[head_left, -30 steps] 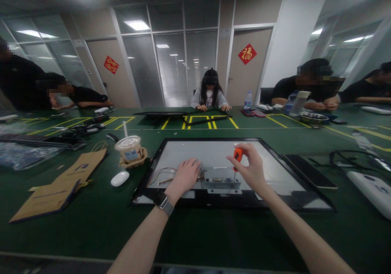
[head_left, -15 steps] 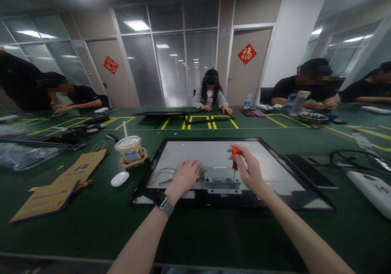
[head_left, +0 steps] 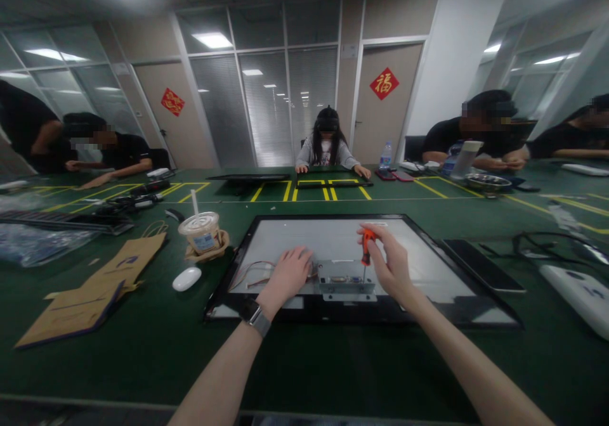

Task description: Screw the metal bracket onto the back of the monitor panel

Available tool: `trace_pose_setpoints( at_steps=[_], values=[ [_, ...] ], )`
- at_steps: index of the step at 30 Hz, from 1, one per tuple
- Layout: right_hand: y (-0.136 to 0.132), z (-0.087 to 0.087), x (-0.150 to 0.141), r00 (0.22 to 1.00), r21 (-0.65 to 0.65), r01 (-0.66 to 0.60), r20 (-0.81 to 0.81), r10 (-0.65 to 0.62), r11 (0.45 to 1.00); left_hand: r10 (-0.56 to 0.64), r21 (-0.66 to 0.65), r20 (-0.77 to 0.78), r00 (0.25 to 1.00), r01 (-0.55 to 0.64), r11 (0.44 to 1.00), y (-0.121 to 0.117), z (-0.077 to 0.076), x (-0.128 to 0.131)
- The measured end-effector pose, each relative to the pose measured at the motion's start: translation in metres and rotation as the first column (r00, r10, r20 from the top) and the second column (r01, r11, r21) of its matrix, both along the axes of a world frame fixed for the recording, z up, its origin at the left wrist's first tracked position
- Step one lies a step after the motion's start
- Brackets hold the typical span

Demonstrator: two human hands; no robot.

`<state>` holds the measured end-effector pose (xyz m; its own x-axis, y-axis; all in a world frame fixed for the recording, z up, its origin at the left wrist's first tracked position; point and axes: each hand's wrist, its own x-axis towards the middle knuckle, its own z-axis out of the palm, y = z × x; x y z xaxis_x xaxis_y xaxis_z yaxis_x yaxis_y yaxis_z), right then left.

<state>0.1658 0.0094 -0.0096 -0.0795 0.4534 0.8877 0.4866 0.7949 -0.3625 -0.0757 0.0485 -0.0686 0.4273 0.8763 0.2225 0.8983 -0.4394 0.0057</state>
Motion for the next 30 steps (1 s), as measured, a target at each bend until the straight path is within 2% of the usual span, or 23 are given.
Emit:
trace_pose_setpoints(
  at_steps=[7,11,15,19,24,27,30],
  values=[
    [-0.002,0.006,-0.004,0.999,0.07,0.046,0.025,-0.047,0.997,0.003,0.011,0.017,1.0,-0.003,1.0,0.002,-0.003,0.0],
    [-0.001,0.003,-0.004,0.997,0.061,0.073,-0.001,-0.073,0.995,-0.002,0.01,0.017,1.0,0.002,1.0,0.003,-0.003,0.0],
    [0.0,-0.002,0.0,0.999,0.018,0.036,-0.028,-0.035,0.999,-0.002,-0.005,0.011,1.0,0.003,1.0,0.002,-0.001,0.0],
    [-0.002,0.003,0.0,1.0,0.023,0.012,0.016,-0.012,1.0,0.003,-0.018,0.006,1.0,-0.002,1.0,0.0,0.0,0.0],
    [-0.003,0.008,-0.003,0.999,0.058,0.049,-0.008,-0.048,0.997,0.002,-0.011,0.005,1.0,-0.002,1.0,0.001,0.0,0.0],
    [0.0,0.004,-0.002,0.999,0.01,0.039,-0.031,-0.039,0.999,-0.002,-0.012,0.004,1.0,0.002,1.0,0.002,-0.001,-0.001],
    [0.002,-0.002,0.0,0.997,-0.071,-0.042,-0.062,0.037,0.997,0.003,-0.007,0.002,1.0,-0.003,1.0,0.003,-0.002,-0.001]
  ],
)
